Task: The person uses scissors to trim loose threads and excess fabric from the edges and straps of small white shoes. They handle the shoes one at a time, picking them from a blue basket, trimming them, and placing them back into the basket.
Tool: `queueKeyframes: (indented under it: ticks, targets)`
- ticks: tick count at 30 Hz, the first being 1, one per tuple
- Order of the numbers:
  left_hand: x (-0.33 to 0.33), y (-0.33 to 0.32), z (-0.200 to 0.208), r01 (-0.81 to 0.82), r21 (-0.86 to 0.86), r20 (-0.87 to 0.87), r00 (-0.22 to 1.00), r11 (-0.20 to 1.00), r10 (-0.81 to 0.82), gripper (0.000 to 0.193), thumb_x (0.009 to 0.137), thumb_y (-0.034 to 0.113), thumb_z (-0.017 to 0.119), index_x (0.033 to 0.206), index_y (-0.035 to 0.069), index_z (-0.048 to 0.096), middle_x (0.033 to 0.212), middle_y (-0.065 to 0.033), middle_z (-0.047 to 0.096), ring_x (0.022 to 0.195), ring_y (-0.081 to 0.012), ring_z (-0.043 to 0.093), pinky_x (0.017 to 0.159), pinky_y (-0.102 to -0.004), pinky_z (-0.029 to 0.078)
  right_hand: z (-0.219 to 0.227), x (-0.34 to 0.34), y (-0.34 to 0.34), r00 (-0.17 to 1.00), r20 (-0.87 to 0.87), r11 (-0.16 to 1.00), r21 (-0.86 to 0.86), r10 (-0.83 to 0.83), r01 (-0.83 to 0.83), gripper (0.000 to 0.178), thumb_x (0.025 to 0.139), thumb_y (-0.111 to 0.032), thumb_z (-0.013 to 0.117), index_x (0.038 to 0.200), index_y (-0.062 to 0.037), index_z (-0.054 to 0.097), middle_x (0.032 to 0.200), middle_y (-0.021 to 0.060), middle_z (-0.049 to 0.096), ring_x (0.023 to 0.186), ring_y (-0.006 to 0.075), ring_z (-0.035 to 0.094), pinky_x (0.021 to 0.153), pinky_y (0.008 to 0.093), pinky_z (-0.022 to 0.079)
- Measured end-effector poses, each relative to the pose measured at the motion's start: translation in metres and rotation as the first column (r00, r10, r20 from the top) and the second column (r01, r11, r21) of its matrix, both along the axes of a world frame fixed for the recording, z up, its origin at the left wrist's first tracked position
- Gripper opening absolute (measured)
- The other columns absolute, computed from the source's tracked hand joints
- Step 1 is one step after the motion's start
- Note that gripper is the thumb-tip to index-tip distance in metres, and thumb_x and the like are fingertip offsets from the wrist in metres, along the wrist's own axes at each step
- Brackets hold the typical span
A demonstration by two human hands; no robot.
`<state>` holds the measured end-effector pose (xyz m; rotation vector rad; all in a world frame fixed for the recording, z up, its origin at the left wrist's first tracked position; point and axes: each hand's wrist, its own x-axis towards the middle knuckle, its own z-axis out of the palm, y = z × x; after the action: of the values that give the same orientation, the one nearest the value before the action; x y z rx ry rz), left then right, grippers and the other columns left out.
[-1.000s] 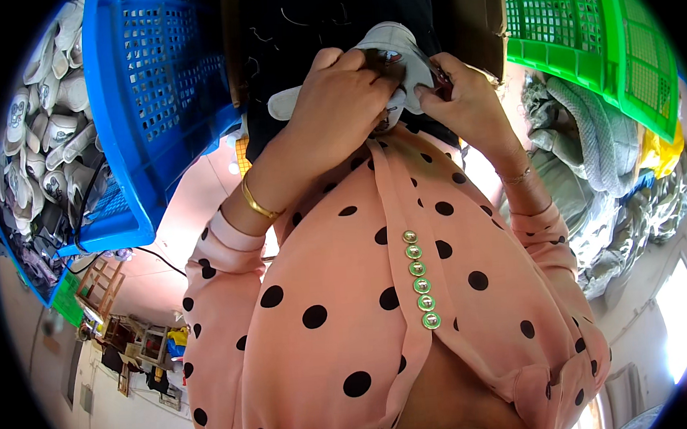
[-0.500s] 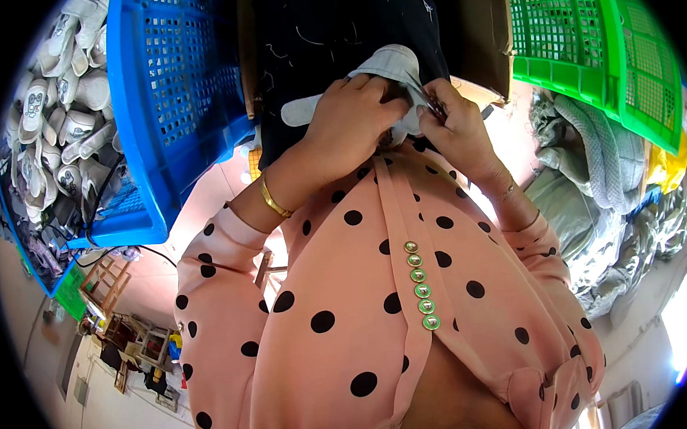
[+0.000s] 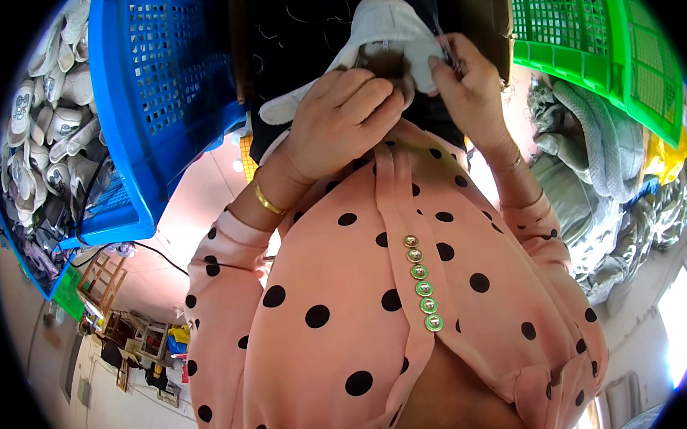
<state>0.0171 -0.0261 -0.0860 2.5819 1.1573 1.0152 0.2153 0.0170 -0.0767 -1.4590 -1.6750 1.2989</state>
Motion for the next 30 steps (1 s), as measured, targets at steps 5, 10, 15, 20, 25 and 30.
queueKeyframes:
  ticks: [5,10,15,20,25,30]
  targets:
    - [0.018,-0.009,-0.019,-0.035,0.02,-0.127,0.991,0.999,0.038,0.028,0.074,0.011,0.068,0.102,0.007,0.069,0.104,0.0004,0.06,0.1,-0.0177,0.057,0.081,-0.0303,0.048,-0.033,0.018,0.002,0.999,0.048,0.999,0.034,0.017,-0.019,0.02,0.094,-0.013,0.058,0.105,0.0037,0.056,0.068,0.0092,0.063,0.061,0.013,0.065,0.059,0.0246,0.051]
    - [0.021,-0.027,-0.025,-0.034,-0.101,-0.105,0.994,0.994,0.023,0.037,0.076,0.01,0.066,0.113,0.006,0.067,0.112,-0.0006,0.06,0.105,-0.0178,0.057,0.088,-0.0321,0.049,-0.027,0.02,0.004,0.979,0.188,0.987,0.12,0.08,-0.104,0.021,0.093,-0.015,0.06,0.106,0.001,0.056,0.072,0.0124,0.067,0.064,0.018,0.069,0.06,0.0266,0.052]
    - [0.019,-0.029,-0.028,0.023,0.025,-0.257,0.966,0.999,-0.016,0.032,0.074,0.008,0.066,0.105,0.004,0.069,0.116,-0.0036,0.063,0.115,-0.0185,0.055,0.094,-0.0324,0.049,-0.025,0.02,0.008,0.968,0.234,0.988,0.096,0.093,-0.118,0.02,0.093,-0.015,0.061,0.105,0.0002,0.058,0.069,0.0109,0.066,0.064,0.0165,0.069,0.059,0.0263,0.052]
    - [0.016,-0.03,-0.036,0.089,-0.022,-0.26,0.961,0.996,-0.091,0.028,0.076,0.007,0.065,0.104,0.004,0.068,0.109,-0.004,0.064,0.116,-0.0185,0.054,0.09,-0.032,0.052,-0.025,0.021,0.008,0.976,0.205,0.992,0.084,0.072,-0.09,0.02,0.093,-0.016,0.061,0.104,0.0008,0.058,0.067,0.0098,0.065,0.063,0.0143,0.068,0.058,0.0258,0.051]
    - [0.008,-0.029,-0.021,0.085,-0.084,-0.122,0.988,0.993,-0.095,0.027,0.076,0.006,0.066,0.103,0.003,0.067,0.109,-0.0058,0.063,0.113,-0.0219,0.057,0.083,-0.0275,0.055,-0.015,0.012,0.007,0.984,0.176,0.996,0.069,0.039,-0.052,0.018,0.092,-0.015,0.061,0.102,0.0009,0.057,0.066,0.009,0.064,0.062,0.0139,0.068,0.058,0.0259,0.051]
    - [0.0,-0.028,-0.009,0.048,-0.075,0.075,0.996,0.996,-0.042,0.026,0.074,0.002,0.069,0.1,0.0,0.067,0.111,-0.0102,0.063,0.101,-0.0264,0.064,0.079,-0.0316,0.057,-0.006,0.0,0.006,0.985,0.162,0.995,0.074,0.051,-0.063,0.017,0.091,-0.013,0.062,0.101,-0.0011,0.058,0.067,0.0096,0.063,0.062,0.0169,0.068,0.058,0.0279,0.051]
